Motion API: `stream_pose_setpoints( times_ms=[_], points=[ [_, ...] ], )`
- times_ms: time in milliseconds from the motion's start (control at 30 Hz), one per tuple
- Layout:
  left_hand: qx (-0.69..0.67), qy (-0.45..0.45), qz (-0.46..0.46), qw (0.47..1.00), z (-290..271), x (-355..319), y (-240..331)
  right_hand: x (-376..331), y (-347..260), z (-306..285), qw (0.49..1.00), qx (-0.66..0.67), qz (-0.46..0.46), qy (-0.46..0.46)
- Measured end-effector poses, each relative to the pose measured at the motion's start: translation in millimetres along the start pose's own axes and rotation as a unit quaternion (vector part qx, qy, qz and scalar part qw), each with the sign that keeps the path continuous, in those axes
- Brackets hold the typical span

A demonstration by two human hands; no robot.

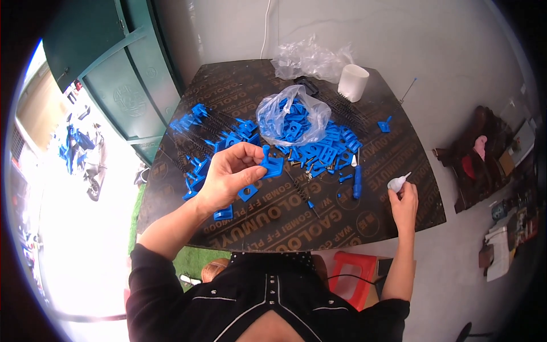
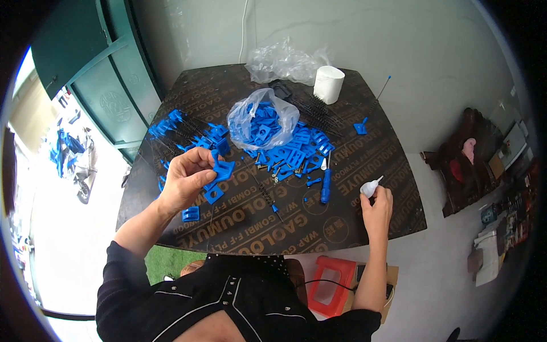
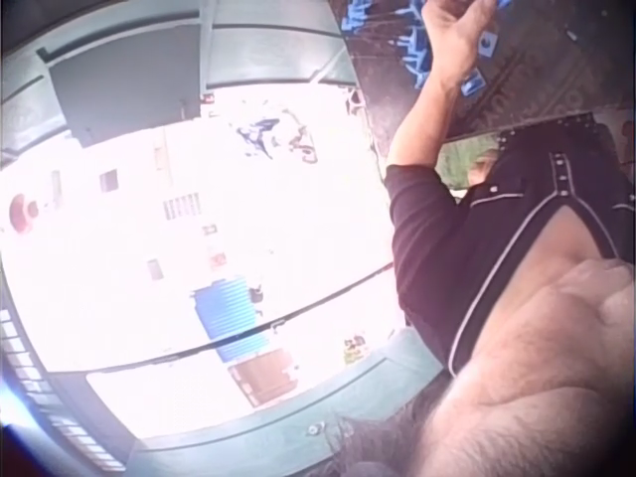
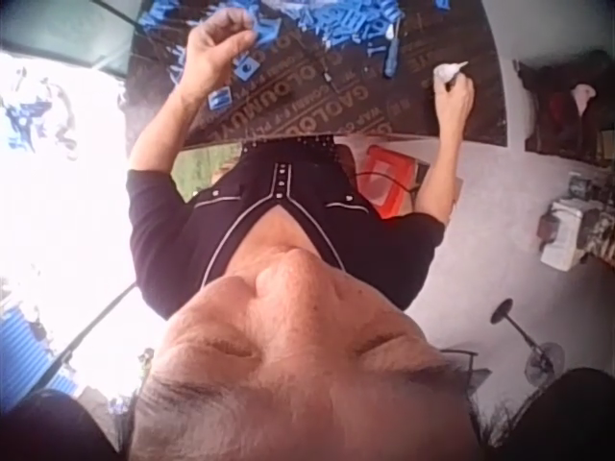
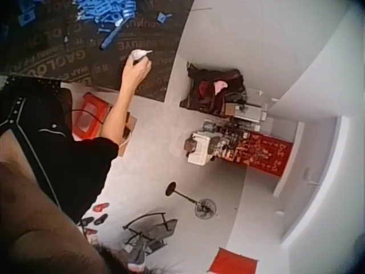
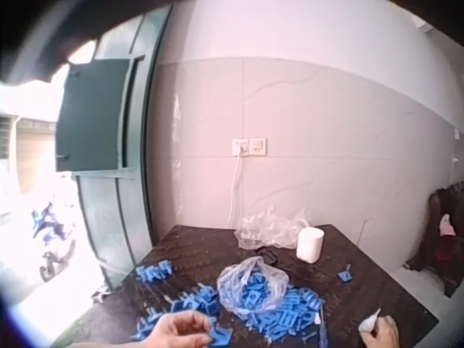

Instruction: The person assembles small blue plastic components with a spring and a screw using a screwdriver.

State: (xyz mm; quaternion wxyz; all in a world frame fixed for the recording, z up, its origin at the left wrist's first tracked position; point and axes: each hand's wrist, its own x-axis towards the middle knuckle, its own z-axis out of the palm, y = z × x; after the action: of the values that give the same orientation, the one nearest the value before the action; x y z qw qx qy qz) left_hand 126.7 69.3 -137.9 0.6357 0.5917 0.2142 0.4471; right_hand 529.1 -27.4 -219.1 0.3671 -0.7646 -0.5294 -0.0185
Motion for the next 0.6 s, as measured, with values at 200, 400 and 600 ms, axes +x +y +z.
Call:
stream_pose_setpoints(
  times_ms=[200, 400, 600],
  points=[
    [0.052, 0.035, -0.004, 0.998, 2.1, -1.1, -0.3, -10.2, 5.1, -20.3, 1.000, -0.005, 0.020, -0.007],
    [0.080, 0.071, 0.006, 0.994, -1.6, -0.6, -11.5, -33.6, -31.4, -69.7, 0.976, -0.213, 0.018, 0.039],
    [0.119, 0.092, -0.009, 0.989, -3.8, -3.6, -17.6, -34.1, -99.3, -68.1, 0.994, 0.100, -0.037, -0.016]
  ],
)
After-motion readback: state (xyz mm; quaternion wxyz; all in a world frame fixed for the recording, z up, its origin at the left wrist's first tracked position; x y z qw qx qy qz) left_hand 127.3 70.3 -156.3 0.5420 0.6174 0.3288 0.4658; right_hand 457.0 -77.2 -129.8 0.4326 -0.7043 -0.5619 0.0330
